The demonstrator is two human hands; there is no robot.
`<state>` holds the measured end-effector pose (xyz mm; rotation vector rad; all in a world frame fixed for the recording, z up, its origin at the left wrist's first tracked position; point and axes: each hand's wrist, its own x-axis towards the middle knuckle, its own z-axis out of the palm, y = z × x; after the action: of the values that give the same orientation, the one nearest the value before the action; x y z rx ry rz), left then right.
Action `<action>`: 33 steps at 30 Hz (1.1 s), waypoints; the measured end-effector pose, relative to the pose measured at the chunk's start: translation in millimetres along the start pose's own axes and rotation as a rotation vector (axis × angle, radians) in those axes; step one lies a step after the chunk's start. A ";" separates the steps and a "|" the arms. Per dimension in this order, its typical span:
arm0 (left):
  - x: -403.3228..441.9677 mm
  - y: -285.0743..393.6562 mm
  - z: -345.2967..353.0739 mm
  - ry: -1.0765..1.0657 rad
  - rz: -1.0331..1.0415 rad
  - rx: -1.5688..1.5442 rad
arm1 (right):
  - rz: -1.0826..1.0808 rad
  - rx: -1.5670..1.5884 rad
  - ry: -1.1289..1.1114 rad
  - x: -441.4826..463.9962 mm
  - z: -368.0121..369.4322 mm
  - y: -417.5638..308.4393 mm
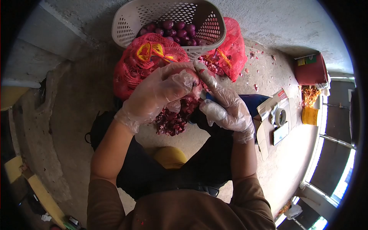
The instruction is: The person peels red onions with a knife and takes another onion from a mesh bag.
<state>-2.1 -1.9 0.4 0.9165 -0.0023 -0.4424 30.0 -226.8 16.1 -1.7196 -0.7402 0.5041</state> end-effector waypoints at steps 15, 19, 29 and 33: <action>1.4 -0.4 -3.5 -0.026 0.056 0.031 | 0.077 0.152 0.099 -1.5 -4.5 0.4; -1.0 3.1 2.6 0.029 0.066 0.022 | -0.060 0.051 0.068 0.8 1.7 0.0; -1.1 -0.3 2.7 0.072 0.082 0.056 | 0.011 -0.020 0.001 0.6 1.6 -8.3; -0.7 -0.6 4.4 0.079 0.084 0.063 | 0.012 -0.025 0.005 0.0 1.3 -8.7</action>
<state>-3.8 -5.3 2.8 0.9915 0.0172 -0.3300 27.2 -224.5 24.1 -1.7488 -0.7363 0.5008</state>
